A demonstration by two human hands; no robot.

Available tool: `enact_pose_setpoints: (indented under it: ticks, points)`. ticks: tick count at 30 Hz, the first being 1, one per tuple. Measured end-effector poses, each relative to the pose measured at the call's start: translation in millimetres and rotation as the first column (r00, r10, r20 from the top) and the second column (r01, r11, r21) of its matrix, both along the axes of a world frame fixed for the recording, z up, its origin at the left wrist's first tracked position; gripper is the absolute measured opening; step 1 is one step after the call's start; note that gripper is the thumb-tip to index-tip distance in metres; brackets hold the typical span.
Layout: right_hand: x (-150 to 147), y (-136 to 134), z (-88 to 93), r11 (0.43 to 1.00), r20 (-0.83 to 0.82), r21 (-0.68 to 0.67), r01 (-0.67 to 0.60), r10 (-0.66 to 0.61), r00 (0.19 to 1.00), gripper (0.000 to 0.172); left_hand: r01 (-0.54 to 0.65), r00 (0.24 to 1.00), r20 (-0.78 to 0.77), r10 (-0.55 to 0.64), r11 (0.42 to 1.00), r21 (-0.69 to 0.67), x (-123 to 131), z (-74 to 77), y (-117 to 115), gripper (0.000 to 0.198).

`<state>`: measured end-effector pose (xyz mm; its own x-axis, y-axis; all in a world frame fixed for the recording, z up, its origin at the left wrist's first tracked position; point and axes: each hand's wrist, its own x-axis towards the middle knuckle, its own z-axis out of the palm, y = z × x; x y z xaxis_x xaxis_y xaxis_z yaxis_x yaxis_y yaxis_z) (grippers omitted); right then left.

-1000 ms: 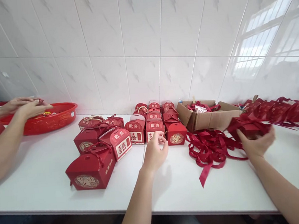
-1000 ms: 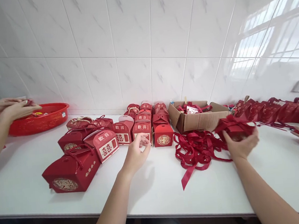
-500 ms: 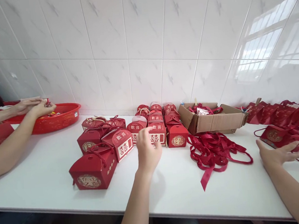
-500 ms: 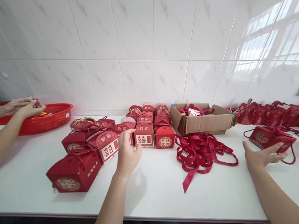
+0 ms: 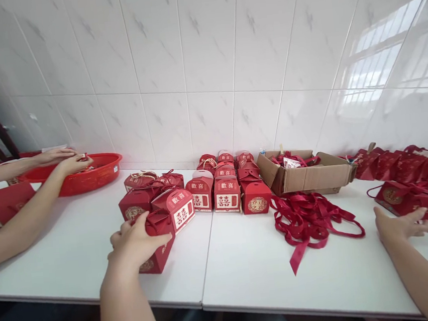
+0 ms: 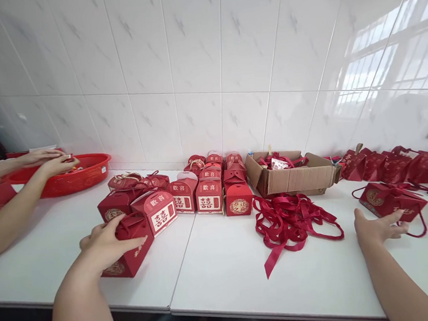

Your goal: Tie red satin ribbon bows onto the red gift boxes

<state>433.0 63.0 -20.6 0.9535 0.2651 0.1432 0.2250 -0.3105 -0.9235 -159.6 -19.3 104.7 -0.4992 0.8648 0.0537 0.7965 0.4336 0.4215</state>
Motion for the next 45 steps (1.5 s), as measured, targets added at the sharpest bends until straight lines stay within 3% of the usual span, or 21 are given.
enact_pose_setpoints:
  ticks: [4, 8, 12, 18, 22, 25, 30, 34, 41, 45]
  points:
    - [0.0, 2.7, -0.4, 0.998, 0.000, -0.019, 0.059, -0.059, 0.998, 0.112, 0.101, 0.995, 0.001, -0.101, 0.994, -0.033, 0.8, -0.2, -11.6, 0.073]
    - [-2.5, 3.9, 0.4, 0.998, 0.031, -0.014, 0.064, -0.063, 0.998, 0.103, 0.284, 0.958, -0.066, -0.279, 0.956, 0.077, 10.7, 2.1, -36.3, 0.070]
    - [-2.4, 3.4, 0.1, 0.999, 0.025, -0.024, 0.041, -0.040, 0.999, 0.098, 0.494, 0.870, -0.104, -0.483, 0.851, 0.180, 50.6, 10.8, -49.8, 0.066]
    - [-0.6, 3.5, -1.5, 0.999, 0.035, -0.031, 0.031, -0.030, 0.999, 0.094, 0.756, 0.650, -0.071, -0.757, 0.633, 0.166, 123.0, 16.2, -32.1, 0.044]
    - [1.7, 5.9, -1.8, 0.998, 0.051, -0.040, 0.043, -0.041, 0.998, 0.093, 0.828, 0.558, -0.036, -0.829, 0.554, 0.086, 139.2, 8.7, -25.3, 0.018]
    - [3.4, 7.7, -0.8, 0.999, 0.033, -0.030, 0.043, -0.042, 0.999, 0.094, 0.871, 0.489, 0.035, -0.872, 0.490, 0.037, 140.3, 8.0, -27.9, 0.013]
    - [3.2, 8.9, 1.4, 0.999, 0.006, -0.026, 0.038, -0.038, 0.999, 0.093, 0.837, 0.543, 0.003, -0.840, 0.541, 0.079, 136.8, 12.9, -27.8, 0.006]
    - [2.2, 8.0, 2.7, 0.999, -0.001, -0.028, 0.036, -0.036, 0.999, 0.090, 0.839, 0.543, -0.003, -0.840, 0.542, 0.038, 135.8, 9.5, -18.9, 0.002]
    - [-1.3, 1.3, 3.3, 0.999, 0.045, -0.034, -0.017, 0.019, 0.999, 0.087, 0.838, 0.539, -0.043, -0.842, 0.530, 0.129, 145.9, -8.3, -1.0, 0.038]
    - [1.1, 2.0, 0.9, 0.998, 0.081, -0.055, -0.034, 0.038, 0.996, 0.082, 0.808, 0.579, -0.047, -0.814, 0.565, 0.164, 154.1, -14.9, 4.7, 0.044]
